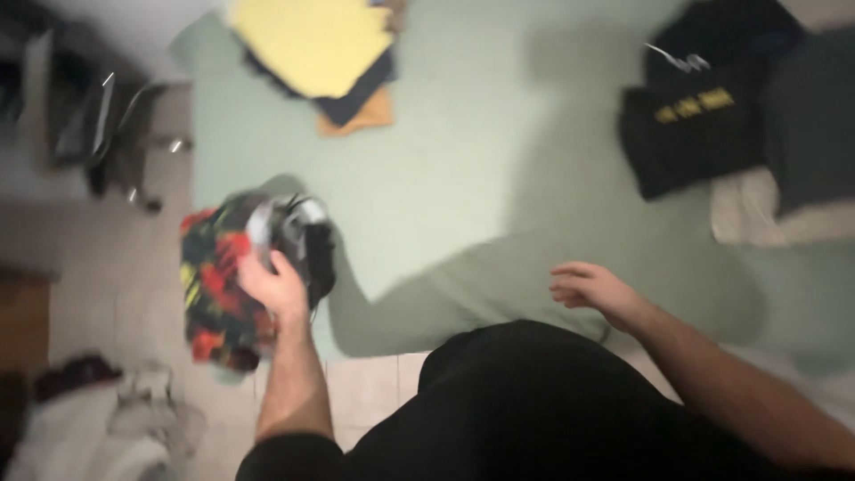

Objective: Folding different types of garments like t-shirts, shorts and hoodies on a bed.

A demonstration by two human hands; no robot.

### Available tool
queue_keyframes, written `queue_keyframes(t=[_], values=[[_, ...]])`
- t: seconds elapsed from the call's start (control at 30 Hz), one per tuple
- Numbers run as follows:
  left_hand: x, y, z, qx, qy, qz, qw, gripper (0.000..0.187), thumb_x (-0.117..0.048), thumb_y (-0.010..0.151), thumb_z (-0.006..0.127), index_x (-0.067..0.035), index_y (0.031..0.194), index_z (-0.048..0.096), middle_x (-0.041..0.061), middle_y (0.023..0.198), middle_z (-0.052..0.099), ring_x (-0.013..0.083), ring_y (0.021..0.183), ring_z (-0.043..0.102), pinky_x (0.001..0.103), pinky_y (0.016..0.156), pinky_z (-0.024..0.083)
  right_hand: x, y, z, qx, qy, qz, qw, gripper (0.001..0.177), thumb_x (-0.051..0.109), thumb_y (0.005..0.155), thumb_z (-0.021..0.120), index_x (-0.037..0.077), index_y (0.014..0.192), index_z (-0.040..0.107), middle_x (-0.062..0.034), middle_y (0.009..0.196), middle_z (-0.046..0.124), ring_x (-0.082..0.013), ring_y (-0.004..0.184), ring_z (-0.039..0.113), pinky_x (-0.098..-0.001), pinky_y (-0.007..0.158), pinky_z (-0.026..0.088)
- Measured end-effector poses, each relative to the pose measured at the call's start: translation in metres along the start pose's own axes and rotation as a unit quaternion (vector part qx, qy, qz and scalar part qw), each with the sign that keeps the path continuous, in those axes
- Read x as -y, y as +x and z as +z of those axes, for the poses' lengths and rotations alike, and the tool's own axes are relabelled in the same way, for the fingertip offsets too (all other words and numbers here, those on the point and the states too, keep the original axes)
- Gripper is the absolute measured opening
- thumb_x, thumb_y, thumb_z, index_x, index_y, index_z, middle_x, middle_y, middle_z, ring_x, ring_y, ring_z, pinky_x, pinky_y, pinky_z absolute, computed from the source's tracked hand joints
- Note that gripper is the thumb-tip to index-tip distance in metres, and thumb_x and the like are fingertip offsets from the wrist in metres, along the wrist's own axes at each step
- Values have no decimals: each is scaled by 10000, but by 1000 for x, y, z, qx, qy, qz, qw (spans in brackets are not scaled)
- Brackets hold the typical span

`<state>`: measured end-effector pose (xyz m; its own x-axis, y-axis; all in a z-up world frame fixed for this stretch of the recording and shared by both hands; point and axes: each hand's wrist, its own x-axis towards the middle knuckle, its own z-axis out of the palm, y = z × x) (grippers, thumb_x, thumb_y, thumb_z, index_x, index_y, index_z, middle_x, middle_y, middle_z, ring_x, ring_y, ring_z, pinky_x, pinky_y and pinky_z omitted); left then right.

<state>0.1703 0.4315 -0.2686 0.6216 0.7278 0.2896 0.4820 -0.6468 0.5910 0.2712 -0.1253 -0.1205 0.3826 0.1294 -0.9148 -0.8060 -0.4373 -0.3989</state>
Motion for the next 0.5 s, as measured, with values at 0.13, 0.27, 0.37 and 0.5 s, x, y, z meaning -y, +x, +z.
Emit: queue_keyframes(t=[0.13, 0.27, 0.37, 0.5], values=[[-20, -87, 121, 212, -369, -30, 904, 250, -129, 975, 663, 15, 1180, 665, 138, 1099, 687, 224, 1041, 644, 357, 967, 530, -45, 35, -28, -8, 57, -22, 998, 438, 226, 958, 622, 60, 1362, 616, -128, 1201, 727, -242, 1073, 701, -409, 954, 563], [-79, -173, 148, 551, -193, 96, 807, 345, -236, 984, 670, -20, 1253, 677, 150, 1153, 741, 218, 1053, 693, 369, 936, 542, -78, 55, -65, -10, 94, -38, 995, 435, 222, 951, 612, 61, 1355, 616, -133, 1176, 728, -241, 1037, 713, -409, 922, 575], [-97, -215, 144, 642, -133, 34, 755, 408, -284, 967, 652, -48, 1299, 665, 159, 1110, 759, 220, 999, 707, 365, 892, 552, -104, 75, -113, -26, 133, -28, 990, 429, 218, 957, 610, 59, 1356, 607, -137, 1173, 720, -248, 1034, 707, -413, 911, 571], [-76, -245, 114, 638, -79, -217, 734, 436, -199, 933, 599, -58, 1344, 639, 139, 1082, 760, 205, 919, 712, 359, 806, 580, -170, 133, -205, -35, 247, -11, 968, 401, 226, 962, 580, 68, 1330, 597, -126, 1151, 721, -267, 1044, 703, -430, 906, 570]])
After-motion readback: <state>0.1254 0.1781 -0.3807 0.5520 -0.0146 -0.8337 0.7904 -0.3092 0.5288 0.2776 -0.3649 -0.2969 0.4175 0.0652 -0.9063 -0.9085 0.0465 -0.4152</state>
